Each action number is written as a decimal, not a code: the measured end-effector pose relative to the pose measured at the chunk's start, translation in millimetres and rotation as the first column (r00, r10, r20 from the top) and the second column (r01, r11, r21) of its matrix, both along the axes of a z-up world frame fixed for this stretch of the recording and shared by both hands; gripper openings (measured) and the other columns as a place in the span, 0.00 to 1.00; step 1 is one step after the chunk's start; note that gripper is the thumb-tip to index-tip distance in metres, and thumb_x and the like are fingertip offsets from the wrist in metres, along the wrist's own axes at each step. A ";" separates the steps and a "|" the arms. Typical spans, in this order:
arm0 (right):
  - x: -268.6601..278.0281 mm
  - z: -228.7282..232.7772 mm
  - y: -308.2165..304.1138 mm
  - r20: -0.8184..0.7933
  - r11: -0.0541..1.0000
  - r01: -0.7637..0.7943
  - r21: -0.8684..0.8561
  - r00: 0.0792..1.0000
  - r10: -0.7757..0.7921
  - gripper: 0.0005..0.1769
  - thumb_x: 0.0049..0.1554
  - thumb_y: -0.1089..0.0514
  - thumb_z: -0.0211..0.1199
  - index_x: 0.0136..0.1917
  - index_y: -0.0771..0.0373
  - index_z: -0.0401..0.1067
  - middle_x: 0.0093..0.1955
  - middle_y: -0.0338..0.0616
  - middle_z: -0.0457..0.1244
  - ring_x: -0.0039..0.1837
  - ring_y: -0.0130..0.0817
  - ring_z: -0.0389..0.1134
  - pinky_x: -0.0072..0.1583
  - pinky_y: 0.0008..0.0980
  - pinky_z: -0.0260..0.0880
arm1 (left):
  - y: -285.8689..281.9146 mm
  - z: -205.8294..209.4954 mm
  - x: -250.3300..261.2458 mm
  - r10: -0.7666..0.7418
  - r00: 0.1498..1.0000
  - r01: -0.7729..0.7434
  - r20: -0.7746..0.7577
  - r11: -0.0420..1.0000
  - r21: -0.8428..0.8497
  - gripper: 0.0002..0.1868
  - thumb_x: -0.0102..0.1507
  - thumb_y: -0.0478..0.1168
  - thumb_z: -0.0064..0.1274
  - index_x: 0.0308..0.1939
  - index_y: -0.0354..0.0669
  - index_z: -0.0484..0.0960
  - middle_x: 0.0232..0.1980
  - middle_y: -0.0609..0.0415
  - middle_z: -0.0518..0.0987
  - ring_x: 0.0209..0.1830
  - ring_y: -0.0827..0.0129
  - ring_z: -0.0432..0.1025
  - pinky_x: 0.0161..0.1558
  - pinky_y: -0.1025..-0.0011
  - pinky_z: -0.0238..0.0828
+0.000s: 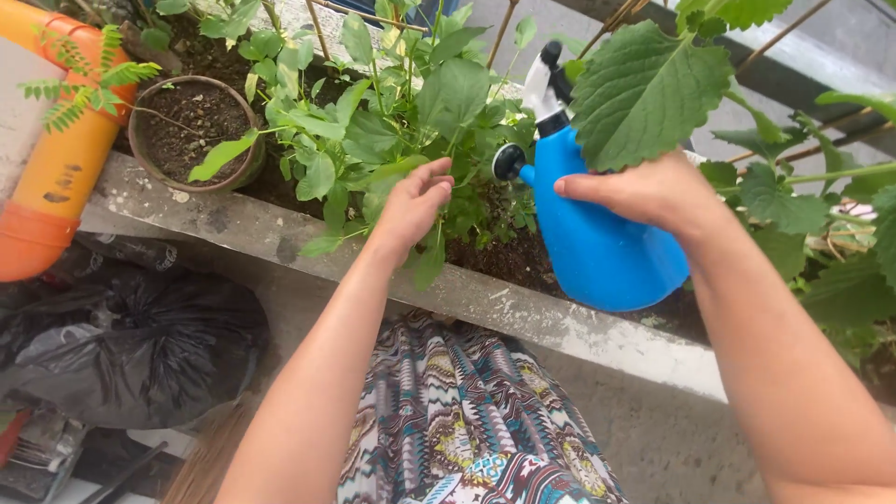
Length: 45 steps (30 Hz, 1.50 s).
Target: Watering various small plants in a balcony planter using a handheld spray bottle.
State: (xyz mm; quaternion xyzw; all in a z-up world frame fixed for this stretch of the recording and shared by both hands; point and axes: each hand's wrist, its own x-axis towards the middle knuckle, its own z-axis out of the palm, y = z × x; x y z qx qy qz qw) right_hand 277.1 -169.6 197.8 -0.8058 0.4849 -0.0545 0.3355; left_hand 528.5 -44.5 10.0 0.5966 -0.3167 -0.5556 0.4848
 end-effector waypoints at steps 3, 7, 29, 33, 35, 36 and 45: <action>12.4 18.6 15.5 0.008 0.986 0.114 0.124 0.993 -0.116 0.22 0.48 0.44 0.74 0.45 0.62 0.73 0.37 0.37 0.64 0.38 0.27 0.62 0.40 0.33 0.61 | 13.5 15.3 5.0 -0.039 0.995 0.046 -0.087 0.996 0.076 0.28 0.65 0.43 0.51 0.71 0.48 0.71 0.66 0.52 0.78 0.65 0.69 0.72 0.66 0.69 0.66; 42.5 17.7 37.9 0.057 0.893 0.220 0.393 0.963 -0.262 0.18 0.57 0.45 0.66 0.43 0.63 0.72 0.30 0.41 0.61 0.31 0.27 0.57 0.35 0.32 0.56 | 38.7 25.8 12.1 -0.109 0.988 0.132 -0.107 0.962 0.238 0.23 0.70 0.45 0.54 0.64 0.35 0.80 0.60 0.41 0.81 0.54 0.61 0.76 0.54 0.65 0.71; 283.7 -71.4 145.6 0.396 0.430 0.011 0.903 0.368 -0.841 0.19 0.63 0.48 0.54 0.51 0.67 0.73 0.45 0.51 0.71 0.45 0.40 0.74 0.48 0.40 0.79 | 128.1 138.1 172.3 0.104 0.487 0.337 0.867 0.894 -0.296 0.32 0.57 0.36 0.61 0.66 0.39 0.73 0.60 0.39 0.75 0.64 0.42 0.67 0.65 0.51 0.61; 307.4 -52.7 154.0 0.411 0.494 0.066 0.867 0.465 -0.784 0.16 0.62 0.48 0.57 0.49 0.64 0.74 0.43 0.46 0.70 0.44 0.36 0.71 0.47 0.39 0.76 | 126.0 143.5 182.8 0.134 0.365 0.312 0.921 0.915 -0.257 0.35 0.56 0.32 0.60 0.68 0.39 0.71 0.55 0.43 0.76 0.56 0.45 0.68 0.60 0.53 0.62; 313.7 -40.4 148.4 0.415 0.569 0.110 0.815 0.573 -0.707 0.14 0.61 0.48 0.59 0.49 0.61 0.72 0.44 0.45 0.70 0.44 0.35 0.72 0.48 0.38 0.76 | 127.6 148.4 183.2 0.093 0.431 0.306 0.897 0.921 -0.242 0.36 0.56 0.33 0.62 0.68 0.39 0.70 0.54 0.44 0.76 0.55 0.47 0.69 0.58 0.53 0.64; 318.1 -34.2 145.1 0.403 0.643 0.140 0.753 0.674 -0.619 0.13 0.59 0.47 0.60 0.49 0.58 0.70 0.45 0.44 0.71 0.45 0.33 0.73 0.48 0.37 0.75 | 128.4 150.8 184.1 0.054 0.495 0.299 0.867 0.927 -0.228 0.36 0.55 0.33 0.63 0.68 0.39 0.70 0.53 0.46 0.77 0.54 0.50 0.71 0.56 0.54 0.65; 335.4 -42.0 111.2 0.213 1.000 -0.001 -0.019 0.977 0.005 0.21 0.59 0.40 0.64 0.52 0.60 0.74 0.47 0.51 0.71 0.51 0.44 0.73 0.52 0.42 0.70 | 167.6 103.7 176.9 0.086 0.830 0.086 0.551 0.957 -0.278 0.29 0.61 0.32 0.58 0.67 0.40 0.72 0.57 0.49 0.77 0.46 0.68 0.77 0.47 0.70 0.76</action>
